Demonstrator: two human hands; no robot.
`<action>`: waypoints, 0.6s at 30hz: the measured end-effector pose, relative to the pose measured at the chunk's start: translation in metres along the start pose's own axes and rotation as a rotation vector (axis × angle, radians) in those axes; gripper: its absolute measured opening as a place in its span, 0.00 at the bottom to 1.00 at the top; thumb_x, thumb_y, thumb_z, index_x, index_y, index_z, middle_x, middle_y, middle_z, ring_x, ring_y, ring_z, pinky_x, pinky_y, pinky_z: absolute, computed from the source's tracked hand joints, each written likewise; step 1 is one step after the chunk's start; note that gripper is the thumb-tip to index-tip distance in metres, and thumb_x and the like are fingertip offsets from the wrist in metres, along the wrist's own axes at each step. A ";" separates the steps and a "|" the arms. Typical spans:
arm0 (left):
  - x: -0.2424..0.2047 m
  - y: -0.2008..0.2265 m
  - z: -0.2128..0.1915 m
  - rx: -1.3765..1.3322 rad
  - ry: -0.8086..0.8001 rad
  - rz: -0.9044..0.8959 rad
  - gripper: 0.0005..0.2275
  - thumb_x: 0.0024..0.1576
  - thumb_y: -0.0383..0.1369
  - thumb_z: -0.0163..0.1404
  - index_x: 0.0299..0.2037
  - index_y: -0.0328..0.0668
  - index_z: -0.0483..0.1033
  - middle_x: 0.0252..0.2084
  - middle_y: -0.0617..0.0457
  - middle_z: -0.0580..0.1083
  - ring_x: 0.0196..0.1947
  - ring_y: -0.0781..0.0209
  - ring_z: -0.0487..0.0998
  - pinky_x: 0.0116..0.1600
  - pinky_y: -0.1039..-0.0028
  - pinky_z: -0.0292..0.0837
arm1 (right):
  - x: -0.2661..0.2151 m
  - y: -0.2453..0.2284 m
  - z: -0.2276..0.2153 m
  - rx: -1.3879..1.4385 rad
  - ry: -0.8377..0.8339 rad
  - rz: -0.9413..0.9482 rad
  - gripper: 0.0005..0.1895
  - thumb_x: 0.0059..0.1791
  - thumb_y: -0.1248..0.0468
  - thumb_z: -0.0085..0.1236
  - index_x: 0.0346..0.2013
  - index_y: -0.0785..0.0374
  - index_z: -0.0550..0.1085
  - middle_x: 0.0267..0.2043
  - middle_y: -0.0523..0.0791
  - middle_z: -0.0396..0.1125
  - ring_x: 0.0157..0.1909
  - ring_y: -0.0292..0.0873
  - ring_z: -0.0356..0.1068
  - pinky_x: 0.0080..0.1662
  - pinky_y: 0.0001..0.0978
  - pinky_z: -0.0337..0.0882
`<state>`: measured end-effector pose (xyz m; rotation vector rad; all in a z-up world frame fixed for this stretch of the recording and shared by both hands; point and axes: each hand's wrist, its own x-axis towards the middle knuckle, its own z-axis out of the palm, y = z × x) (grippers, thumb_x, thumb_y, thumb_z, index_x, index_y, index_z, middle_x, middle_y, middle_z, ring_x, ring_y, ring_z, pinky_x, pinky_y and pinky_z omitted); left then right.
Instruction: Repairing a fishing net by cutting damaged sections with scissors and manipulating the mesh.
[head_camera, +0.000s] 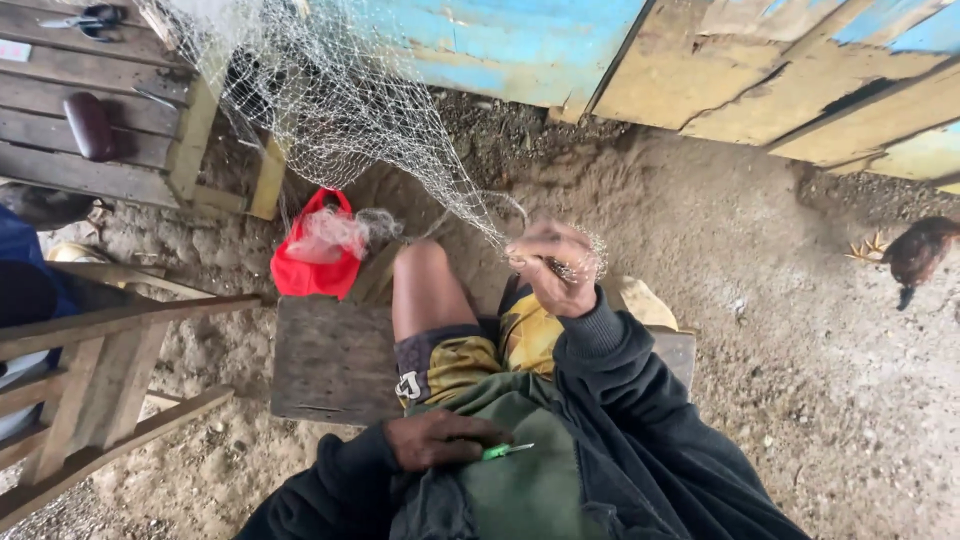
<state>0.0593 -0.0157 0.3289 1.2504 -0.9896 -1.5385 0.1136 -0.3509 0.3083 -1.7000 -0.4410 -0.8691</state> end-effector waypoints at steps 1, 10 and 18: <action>-0.004 -0.002 0.002 -0.033 -0.015 0.020 0.25 0.78 0.44 0.48 0.82 0.43 0.72 0.79 0.44 0.77 0.78 0.49 0.78 0.81 0.58 0.69 | 0.001 -0.003 -0.001 0.007 -0.014 -0.009 0.10 0.65 0.70 0.64 0.61 0.57 0.80 0.50 0.46 0.80 0.41 0.40 0.77 0.40 0.34 0.78; 0.004 -0.038 -0.011 0.058 -0.054 -0.122 0.33 0.65 0.43 0.65 0.82 0.54 0.74 0.64 0.50 0.81 0.63 0.59 0.82 0.66 0.68 0.81 | 0.028 -0.024 0.014 0.159 -0.027 0.092 0.08 0.70 0.61 0.57 0.60 0.57 0.81 0.48 0.48 0.79 0.41 0.45 0.79 0.45 0.41 0.82; 0.014 -0.042 -0.059 0.332 -0.262 -0.017 0.28 0.63 0.45 0.68 0.74 0.54 0.80 0.59 0.48 0.74 0.54 0.51 0.83 0.59 0.62 0.82 | 0.049 -0.046 0.025 0.019 -0.107 0.151 0.08 0.67 0.62 0.63 0.60 0.59 0.83 0.52 0.50 0.81 0.47 0.49 0.83 0.54 0.42 0.85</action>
